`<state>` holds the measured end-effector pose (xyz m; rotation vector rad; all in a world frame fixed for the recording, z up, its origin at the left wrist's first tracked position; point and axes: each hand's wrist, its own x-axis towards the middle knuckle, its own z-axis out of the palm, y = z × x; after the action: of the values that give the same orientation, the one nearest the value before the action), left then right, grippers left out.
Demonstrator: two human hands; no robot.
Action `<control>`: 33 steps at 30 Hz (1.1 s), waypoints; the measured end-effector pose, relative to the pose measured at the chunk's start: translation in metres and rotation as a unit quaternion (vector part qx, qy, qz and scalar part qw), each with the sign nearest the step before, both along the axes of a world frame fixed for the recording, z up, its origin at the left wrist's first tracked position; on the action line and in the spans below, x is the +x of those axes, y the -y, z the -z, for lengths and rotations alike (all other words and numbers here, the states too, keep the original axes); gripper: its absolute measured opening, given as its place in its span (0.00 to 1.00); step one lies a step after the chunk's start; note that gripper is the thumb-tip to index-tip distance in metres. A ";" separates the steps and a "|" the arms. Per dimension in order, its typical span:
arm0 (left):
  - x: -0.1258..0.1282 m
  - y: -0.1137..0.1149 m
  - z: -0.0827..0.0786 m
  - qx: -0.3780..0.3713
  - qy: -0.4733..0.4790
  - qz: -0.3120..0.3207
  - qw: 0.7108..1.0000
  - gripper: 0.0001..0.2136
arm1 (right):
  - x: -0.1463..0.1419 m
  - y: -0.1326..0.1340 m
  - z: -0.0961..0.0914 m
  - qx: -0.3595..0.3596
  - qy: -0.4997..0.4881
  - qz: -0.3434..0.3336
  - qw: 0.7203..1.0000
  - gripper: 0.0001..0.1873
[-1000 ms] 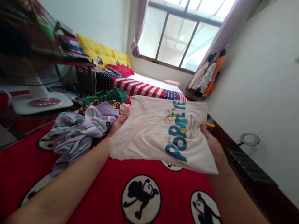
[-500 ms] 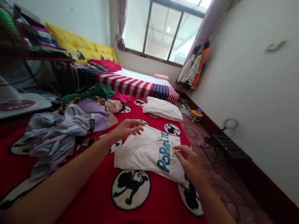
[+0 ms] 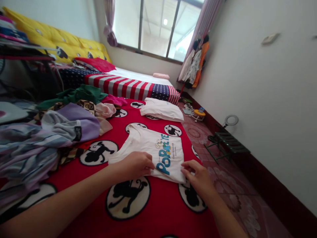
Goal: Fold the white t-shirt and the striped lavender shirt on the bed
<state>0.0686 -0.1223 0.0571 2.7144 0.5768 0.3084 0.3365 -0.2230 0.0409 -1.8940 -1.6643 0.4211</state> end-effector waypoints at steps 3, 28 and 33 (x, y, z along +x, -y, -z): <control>0.006 0.002 0.013 0.033 -0.014 -0.011 0.999 0.06 | -0.001 -0.004 0.007 0.002 0.003 0.000 1.000 0.13; 0.004 0.001 0.019 0.028 -0.052 0.049 0.997 0.05 | 0.000 -0.004 0.013 -0.001 0.138 0.024 0.990 0.06; 0.001 0.001 0.007 -0.003 -0.019 0.050 0.999 0.07 | -0.007 0.015 -0.003 0.004 0.075 -0.089 0.993 0.06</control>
<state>0.0698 -0.1234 0.0496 2.7379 0.4489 0.2288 0.3292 -0.2376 0.0441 -1.8168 -1.9407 0.3495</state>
